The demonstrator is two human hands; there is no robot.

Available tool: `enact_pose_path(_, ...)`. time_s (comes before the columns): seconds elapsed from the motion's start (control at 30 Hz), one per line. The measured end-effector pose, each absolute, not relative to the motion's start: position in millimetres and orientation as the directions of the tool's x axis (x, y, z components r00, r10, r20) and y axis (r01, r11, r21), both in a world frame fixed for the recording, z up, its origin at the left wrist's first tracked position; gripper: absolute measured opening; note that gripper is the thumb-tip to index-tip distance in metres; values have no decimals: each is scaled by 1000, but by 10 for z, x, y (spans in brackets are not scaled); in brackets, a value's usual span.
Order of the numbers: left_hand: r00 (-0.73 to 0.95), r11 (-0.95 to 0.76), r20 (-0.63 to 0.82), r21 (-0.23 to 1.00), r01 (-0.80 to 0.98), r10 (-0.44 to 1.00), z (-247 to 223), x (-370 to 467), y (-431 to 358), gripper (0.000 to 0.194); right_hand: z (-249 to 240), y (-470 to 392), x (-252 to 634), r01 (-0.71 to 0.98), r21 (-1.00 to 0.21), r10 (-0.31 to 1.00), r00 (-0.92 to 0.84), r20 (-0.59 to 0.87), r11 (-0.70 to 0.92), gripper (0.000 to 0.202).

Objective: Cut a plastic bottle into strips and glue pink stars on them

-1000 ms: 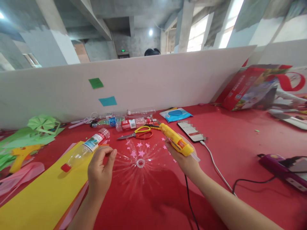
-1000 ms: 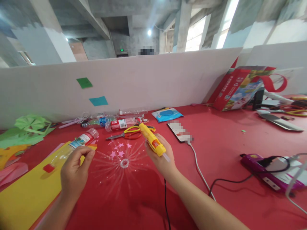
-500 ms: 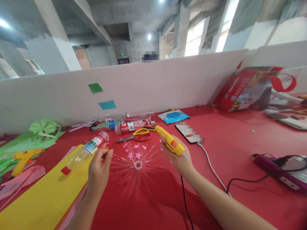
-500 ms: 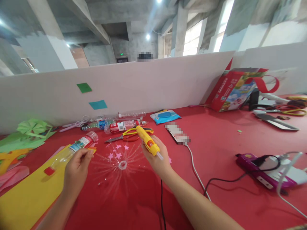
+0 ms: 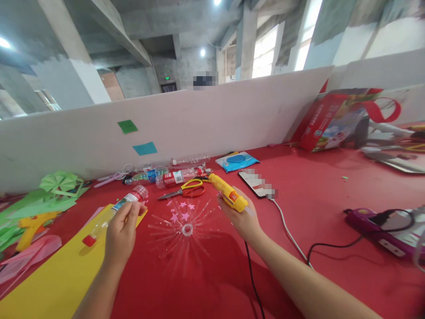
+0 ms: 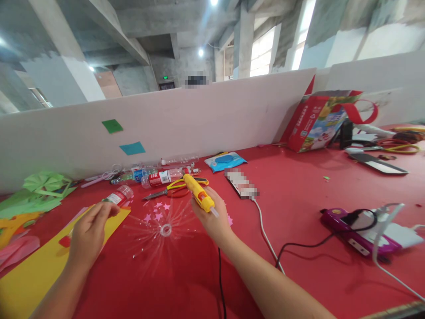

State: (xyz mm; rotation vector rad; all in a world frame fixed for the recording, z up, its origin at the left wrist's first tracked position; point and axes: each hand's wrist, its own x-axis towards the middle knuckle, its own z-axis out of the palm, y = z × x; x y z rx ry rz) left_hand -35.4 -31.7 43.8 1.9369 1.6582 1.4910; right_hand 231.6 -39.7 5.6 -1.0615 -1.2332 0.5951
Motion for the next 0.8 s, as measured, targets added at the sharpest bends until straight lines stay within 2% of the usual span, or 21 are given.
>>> enact_pose_path(0.07, -52, -387, 548, 652, 652, 835, 466, -328, -328, 32, 86, -408, 2314, 120, -920, 873, 290, 391, 373, 17)
enact_pose_path(0.2, 40, -398, 530, 583, 708, 847, 460, -229, -429, 20, 176, -441, 2312, 72, -974, 929, 292, 228, 216, 21)
enact_pose_path(0.3, 76, -382, 487, 568, 729, 870, 391, -214, -468, 27, 222, -442, 2334, 63, -988, 946, 286, 151, 138, 24)
enact_pose_path(0.37, 64, -343, 436, 599, 724, 898, 323, -273, -421, 31, 229, -417, 2365, 55, -992, 954, 271, 125, 114, 25)
enact_pose_path(0.47, -39, -217, 339, 681, 699, 940, 227, -422, -285, 42, 216, -357, 2412, 28, -996, 968, 236, 86, 82, 20)
enact_pose_path(0.53, -97, -81, 187, 761, 644, 978, 191, -503, -225, 50, 201, -324, 2421, -2, -997, 978, 199, 70, 71, 16)
enact_pose_path(0.63, -31, 30, -15, 820, 571, 999, 186, -525, -255, 53, 173, -308, 2389, -32, -998, 992, 116, 46, 50, 11)
enact_pose_path(0.8, 5, 28, -40, 771, 636, 999, 186, -380, -449, 66, 89, -334, 2293, 12, -1000, 999, 35, 15, 15, 10)
